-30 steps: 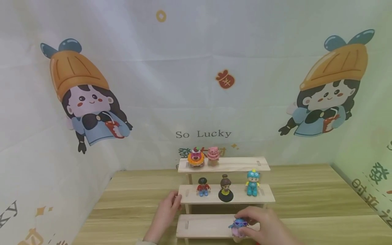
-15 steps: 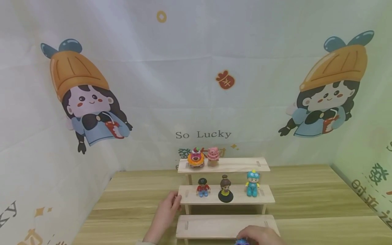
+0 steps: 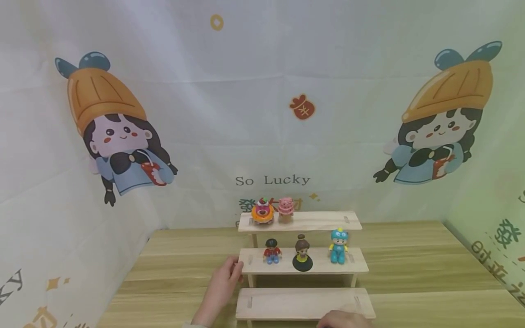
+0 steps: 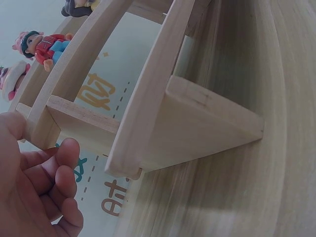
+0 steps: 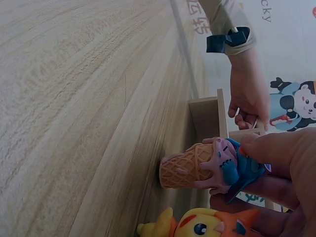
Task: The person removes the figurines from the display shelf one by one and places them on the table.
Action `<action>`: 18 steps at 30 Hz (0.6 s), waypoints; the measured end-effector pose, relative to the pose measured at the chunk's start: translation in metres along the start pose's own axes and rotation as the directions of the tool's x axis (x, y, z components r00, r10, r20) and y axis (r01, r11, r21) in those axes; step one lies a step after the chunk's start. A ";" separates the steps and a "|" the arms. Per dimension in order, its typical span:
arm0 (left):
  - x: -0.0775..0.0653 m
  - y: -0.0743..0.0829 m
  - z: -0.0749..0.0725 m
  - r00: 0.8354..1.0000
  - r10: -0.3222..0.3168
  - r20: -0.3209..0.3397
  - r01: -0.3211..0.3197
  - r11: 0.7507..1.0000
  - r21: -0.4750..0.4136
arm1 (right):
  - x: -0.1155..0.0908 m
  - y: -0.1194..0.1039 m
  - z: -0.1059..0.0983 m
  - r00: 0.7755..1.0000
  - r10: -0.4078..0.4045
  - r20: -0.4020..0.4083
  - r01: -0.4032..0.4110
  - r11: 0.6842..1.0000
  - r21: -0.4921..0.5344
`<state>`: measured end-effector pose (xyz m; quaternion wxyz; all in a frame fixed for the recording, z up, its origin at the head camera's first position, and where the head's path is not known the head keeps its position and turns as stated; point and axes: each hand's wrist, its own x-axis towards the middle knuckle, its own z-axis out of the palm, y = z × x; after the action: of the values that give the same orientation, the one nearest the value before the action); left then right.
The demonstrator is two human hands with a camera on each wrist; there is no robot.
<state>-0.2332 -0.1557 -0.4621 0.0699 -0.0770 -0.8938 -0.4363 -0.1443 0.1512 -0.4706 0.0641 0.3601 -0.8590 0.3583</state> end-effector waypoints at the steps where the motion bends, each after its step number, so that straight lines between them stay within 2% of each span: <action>1: 0.000 0.000 0.000 1.000 0.002 -0.002 -0.002 1.000 0.000 | 0.000 0.000 0.000 1.000 0.006 0.001 -0.006 1.000 0.004; 7: 0.001 -0.002 0.000 1.000 0.001 -0.001 -0.001 1.000 0.005 | -0.001 0.002 0.001 0.999 0.030 0.019 -0.030 0.999 0.019; 12: 0.002 -0.003 0.000 1.000 -0.015 -0.001 0.015 1.000 0.008 | 0.000 0.003 0.002 1.000 0.020 0.002 -0.020 1.000 0.013; 18: 0.003 -0.005 0.002 1.000 -0.019 0.007 0.019 1.000 0.012 | 0.001 0.005 0.001 0.997 0.053 0.057 -0.055 0.998 0.036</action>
<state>-0.2369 -0.1571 -0.4661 0.0633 -0.0698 -0.8974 -0.4311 -0.1481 0.1526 -0.4735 0.0237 0.3479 -0.8629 0.3657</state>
